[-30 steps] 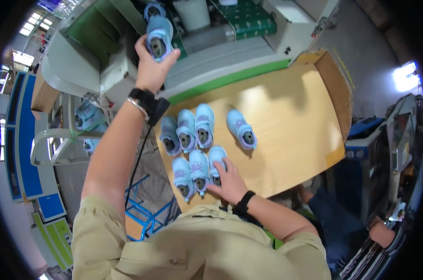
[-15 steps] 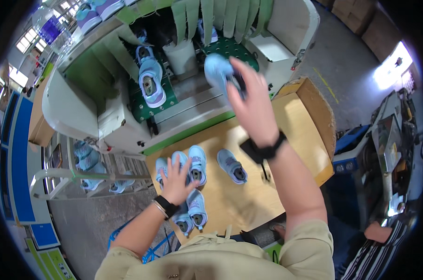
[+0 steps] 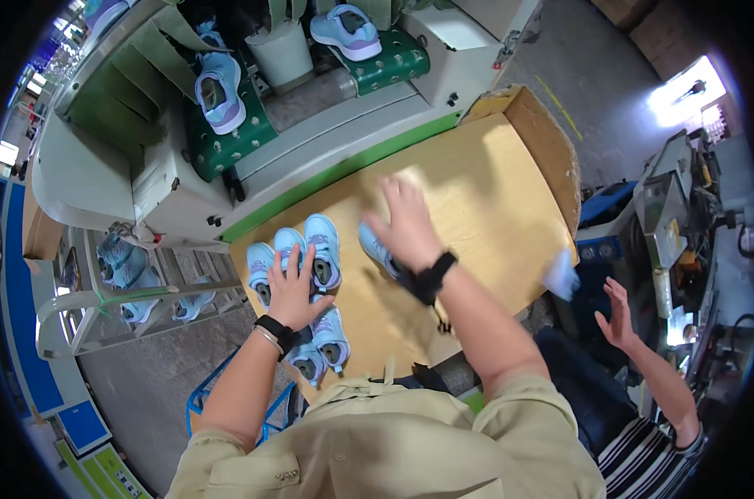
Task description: The person picks up light blue sneakers from a conveyor belt and a wooden table, inspects them by turning them over, and places them into a cardboard box. The person handles the shoes one by one, checking the soles and sides before stacking them in the box.
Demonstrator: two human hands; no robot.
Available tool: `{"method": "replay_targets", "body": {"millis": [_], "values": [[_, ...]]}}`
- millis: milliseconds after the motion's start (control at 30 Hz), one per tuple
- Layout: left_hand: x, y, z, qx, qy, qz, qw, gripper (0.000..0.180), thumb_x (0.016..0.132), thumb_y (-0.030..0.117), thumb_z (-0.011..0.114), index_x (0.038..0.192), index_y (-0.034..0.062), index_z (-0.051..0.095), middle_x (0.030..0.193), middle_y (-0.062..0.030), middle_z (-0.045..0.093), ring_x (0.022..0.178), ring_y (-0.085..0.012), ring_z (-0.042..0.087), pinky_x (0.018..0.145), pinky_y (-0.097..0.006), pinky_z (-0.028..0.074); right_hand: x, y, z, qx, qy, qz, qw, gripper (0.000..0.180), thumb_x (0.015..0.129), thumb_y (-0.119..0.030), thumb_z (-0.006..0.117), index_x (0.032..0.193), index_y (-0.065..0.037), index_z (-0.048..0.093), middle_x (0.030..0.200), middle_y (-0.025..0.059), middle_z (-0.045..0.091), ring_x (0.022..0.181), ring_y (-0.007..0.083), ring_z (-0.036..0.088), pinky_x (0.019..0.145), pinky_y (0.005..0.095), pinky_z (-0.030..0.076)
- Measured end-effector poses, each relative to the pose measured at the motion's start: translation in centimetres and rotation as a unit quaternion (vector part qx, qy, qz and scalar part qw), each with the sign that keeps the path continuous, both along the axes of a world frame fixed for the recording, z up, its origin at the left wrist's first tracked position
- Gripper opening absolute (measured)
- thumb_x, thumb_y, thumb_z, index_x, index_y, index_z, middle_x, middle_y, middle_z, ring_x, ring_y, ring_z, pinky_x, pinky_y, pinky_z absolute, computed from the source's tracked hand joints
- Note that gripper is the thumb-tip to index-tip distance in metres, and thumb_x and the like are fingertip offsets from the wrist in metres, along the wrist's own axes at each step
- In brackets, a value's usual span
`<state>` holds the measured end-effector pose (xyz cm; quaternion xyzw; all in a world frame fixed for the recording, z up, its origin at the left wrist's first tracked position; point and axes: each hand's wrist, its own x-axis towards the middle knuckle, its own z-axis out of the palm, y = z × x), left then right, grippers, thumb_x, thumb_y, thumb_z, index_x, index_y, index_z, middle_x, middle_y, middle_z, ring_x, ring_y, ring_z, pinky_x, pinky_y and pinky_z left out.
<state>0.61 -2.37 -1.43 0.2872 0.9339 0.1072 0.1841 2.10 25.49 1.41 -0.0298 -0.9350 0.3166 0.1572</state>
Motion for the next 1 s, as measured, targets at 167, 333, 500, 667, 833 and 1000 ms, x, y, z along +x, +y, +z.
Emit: {"method": "replay_targets", "body": {"millis": [167,333,500,667,833,1000], "values": [[0.3,1.5,0.5,-0.013,0.002,0.038,0.999,0.107,0.080,0.050,0.076,0.161,0.0159,0.014,0.164,-0.0242,0.012,0.149,-0.0526,0.008,0.115,-0.068,0.013,10.7,-3.9,-5.2,-0.108,-0.140,-0.023,0.984,0.068,0.083,-0.008,0.070,0.145,-0.006,0.041,0.121,0.0283,0.058,0.113,0.0454,0.055,0.099,0.0479,0.046],[6.1,6.2,-0.1,0.161,-0.062,-0.008,0.985,0.108,0.087,0.049,0.070,0.157,-0.0059,0.009,0.163,-0.0309,0.004,0.150,-0.0498,0.010,0.121,-0.056,0.014,11.2,0.0,-4.6,-0.240,-0.186,-0.009,0.953,0.050,0.090,-0.020,0.070,0.132,0.001,0.055,0.124,0.0258,0.061,0.117,0.0426,0.056,0.104,0.0470,0.043],[11.1,9.1,-4.5,0.307,-0.122,0.107,0.938,0.104,0.083,0.034,0.078,0.156,-0.0016,0.013,0.161,-0.0314,0.006,0.148,-0.0488,0.018,0.120,-0.051,0.022,2.7,12.9,-2.5,-0.009,0.080,-0.260,0.962,0.044,0.095,-0.027,0.063,0.134,-0.006,0.057,0.132,0.0244,0.057,0.126,0.0456,0.046,0.108,0.0492,0.037],[9.9,8.6,-4.7,0.252,-0.094,0.061,0.961,0.098,0.077,0.025,0.080,0.153,0.0047,0.021,0.161,-0.0319,0.008,0.144,-0.0493,0.025,0.117,-0.051,0.028,1.7,17.3,-7.6,0.151,-0.234,-0.206,0.938,0.054,0.100,-0.044,0.053,0.145,-0.013,0.048,0.152,0.0118,0.043,0.138,0.0445,0.037,0.116,0.0553,0.026],[10.2,7.8,-4.1,0.258,-0.095,0.063,0.959,0.091,0.074,0.019,0.079,0.149,0.0062,0.029,0.160,-0.0307,0.012,0.143,-0.0499,0.028,0.115,-0.052,0.030,7.1,12.9,-11.6,-0.020,-0.026,-0.463,0.886,0.055,0.090,-0.044,0.065,0.136,-0.016,0.055,0.149,0.0196,0.041,0.141,0.0394,0.032,0.116,0.0523,0.027],[9.8,9.5,-5.9,0.390,-0.123,0.119,0.905,0.076,0.075,0.006,0.072,0.143,0.0096,0.036,0.160,-0.0277,0.017,0.146,-0.0508,0.021,0.119,-0.052,0.024,9.0,13.4,-10.8,-0.080,-0.057,-0.376,0.921,0.033,0.077,-0.015,0.070,0.110,-0.013,0.065,0.141,0.0228,0.045,0.136,0.0427,0.037,0.116,0.0486,0.028]]}}
